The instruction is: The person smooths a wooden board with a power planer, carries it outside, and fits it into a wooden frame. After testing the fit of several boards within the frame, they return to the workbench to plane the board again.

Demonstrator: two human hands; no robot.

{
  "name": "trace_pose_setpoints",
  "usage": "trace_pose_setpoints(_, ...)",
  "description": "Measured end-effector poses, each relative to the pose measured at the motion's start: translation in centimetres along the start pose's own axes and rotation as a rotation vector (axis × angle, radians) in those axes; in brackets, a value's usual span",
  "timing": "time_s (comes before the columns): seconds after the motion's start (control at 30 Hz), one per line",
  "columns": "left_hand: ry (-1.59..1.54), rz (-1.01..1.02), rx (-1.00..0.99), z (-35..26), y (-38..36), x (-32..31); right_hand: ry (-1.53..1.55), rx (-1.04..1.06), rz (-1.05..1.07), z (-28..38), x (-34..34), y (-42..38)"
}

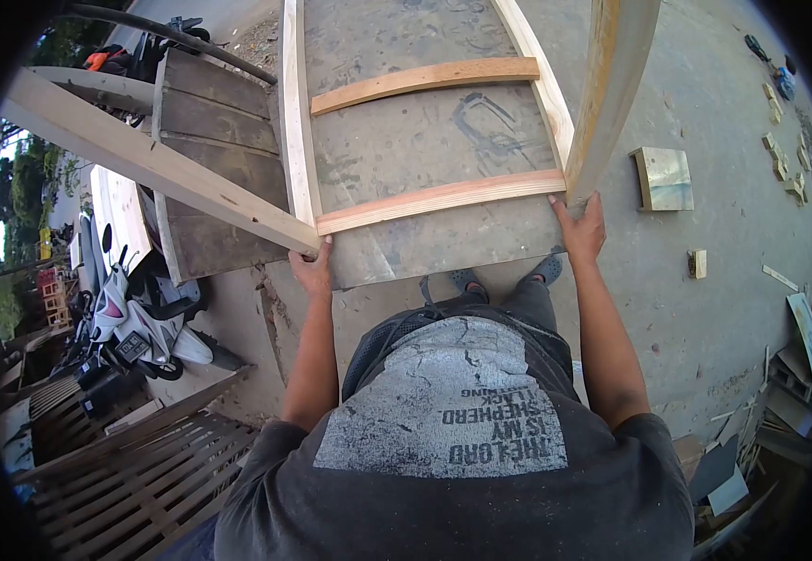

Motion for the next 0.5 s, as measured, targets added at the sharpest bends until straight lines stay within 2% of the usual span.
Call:
trace_pose_setpoints(0.27,-0.002,-0.087,-0.027,-0.3,-0.2,-0.4,-0.028,-0.032,0.006,0.7,0.3,-0.1)
trace_pose_setpoints(0.5,0.059,-0.072,0.028,-1.4,-0.9,-0.5,-0.109,-0.041,-0.026,0.6,-0.1,-0.2)
Point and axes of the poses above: each hand's wrist, its own y-axis towards the middle knuckle, its own x-axis out of the back of the hand, z = x × y, the point moved 4 cm from there along y, towards the middle knuckle, and after that the axes turned 6 degrees about -z, right-handed, at the moved point
